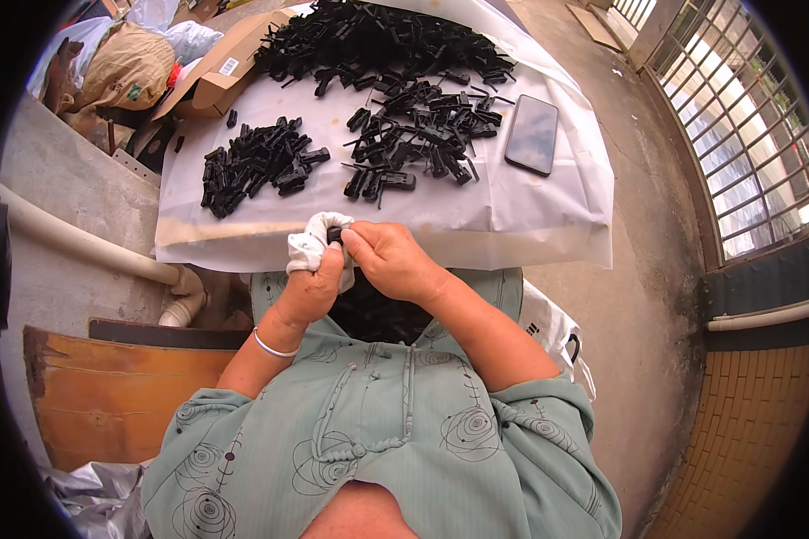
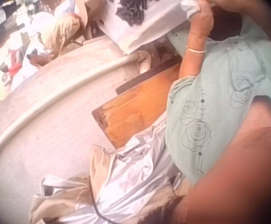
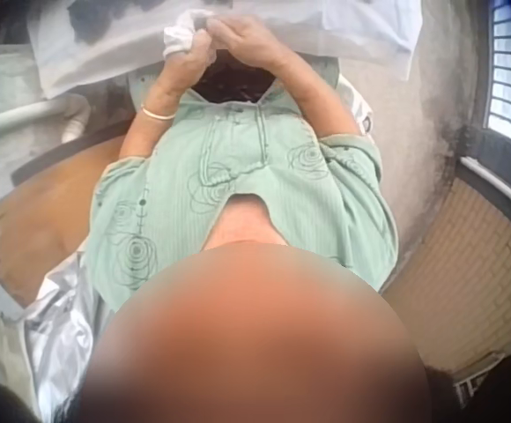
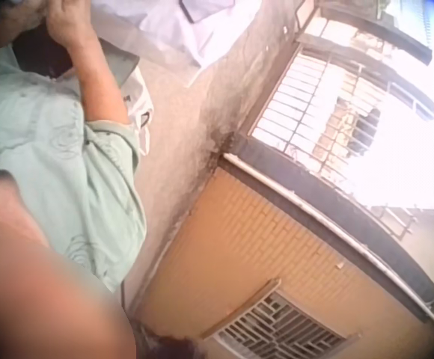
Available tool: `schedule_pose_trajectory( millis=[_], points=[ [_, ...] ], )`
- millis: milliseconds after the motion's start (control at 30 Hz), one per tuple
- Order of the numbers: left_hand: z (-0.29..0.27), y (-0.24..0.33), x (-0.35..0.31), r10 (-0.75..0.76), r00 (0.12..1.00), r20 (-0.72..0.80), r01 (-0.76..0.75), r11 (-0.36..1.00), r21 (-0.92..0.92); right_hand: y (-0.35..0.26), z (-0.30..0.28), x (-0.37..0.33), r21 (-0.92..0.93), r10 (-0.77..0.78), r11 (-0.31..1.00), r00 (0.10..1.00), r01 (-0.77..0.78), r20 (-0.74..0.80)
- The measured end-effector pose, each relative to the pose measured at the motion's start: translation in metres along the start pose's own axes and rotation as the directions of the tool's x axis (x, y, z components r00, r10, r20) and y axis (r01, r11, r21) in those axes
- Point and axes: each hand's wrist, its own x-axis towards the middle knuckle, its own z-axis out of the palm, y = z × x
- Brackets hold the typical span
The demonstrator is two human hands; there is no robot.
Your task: Wiping and inspecting small black parts using a white cloth at a workbench.
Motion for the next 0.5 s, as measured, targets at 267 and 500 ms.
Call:
schedule_pose_trajectory(
  millis=[267,500],
  points=[
    [0.0,-0.01,0.009,0.302,0.953,0.022,-0.291,0.892,0.347,0.003,0.005,0.001,-0.188,-0.069,0.98,0.997,0.061,-0.038],
    [-0.028,0.022,0.047,0.545,0.831,0.113,-0.45,0.538,0.713,0.028,-0.015,0.017,-0.385,-0.121,0.922,0.977,0.045,-0.175]
  ],
)
